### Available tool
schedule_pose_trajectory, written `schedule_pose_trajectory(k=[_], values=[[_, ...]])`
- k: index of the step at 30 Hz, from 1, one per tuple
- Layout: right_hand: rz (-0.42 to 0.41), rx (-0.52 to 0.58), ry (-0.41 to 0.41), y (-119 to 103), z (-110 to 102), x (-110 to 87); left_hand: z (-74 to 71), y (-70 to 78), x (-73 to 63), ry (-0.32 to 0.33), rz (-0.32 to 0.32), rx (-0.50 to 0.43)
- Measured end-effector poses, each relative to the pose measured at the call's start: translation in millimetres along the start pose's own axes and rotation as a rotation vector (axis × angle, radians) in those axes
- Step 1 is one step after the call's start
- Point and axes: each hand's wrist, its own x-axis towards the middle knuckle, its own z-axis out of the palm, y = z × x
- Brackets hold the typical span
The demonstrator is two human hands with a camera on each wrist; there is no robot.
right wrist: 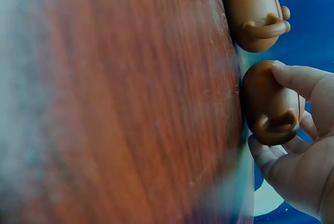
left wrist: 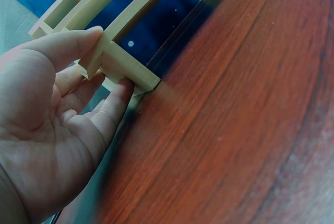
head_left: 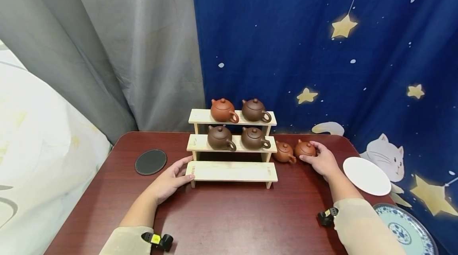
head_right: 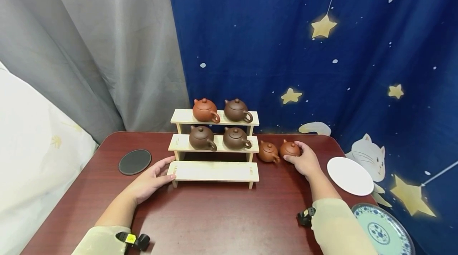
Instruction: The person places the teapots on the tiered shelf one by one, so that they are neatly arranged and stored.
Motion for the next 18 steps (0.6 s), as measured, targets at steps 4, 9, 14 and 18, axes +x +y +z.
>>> schedule_pose_trajectory(k=[4, 9, 14, 18], values=[[-0.011, 0.022, 0.033, -5, -2, -8.2, 0.3, -0.5, -0.5, 0.003, -0.006, -0.001], [-0.024, 0.007, 0.08, -14, -8, -26.7, 0.6, -0.7, 0.0, -0.004, -0.002, 0.0], [-0.056, 0.021, 0.081, -26, -12, -45.9, 0.5, -0.2, 0.5, 0.001, 0.002, 0.01], [-0.104, 0.026, 0.039, -37, -12, -60.9, 0.1, -0.4, 0.0, 0.005, -0.002, 0.016]])
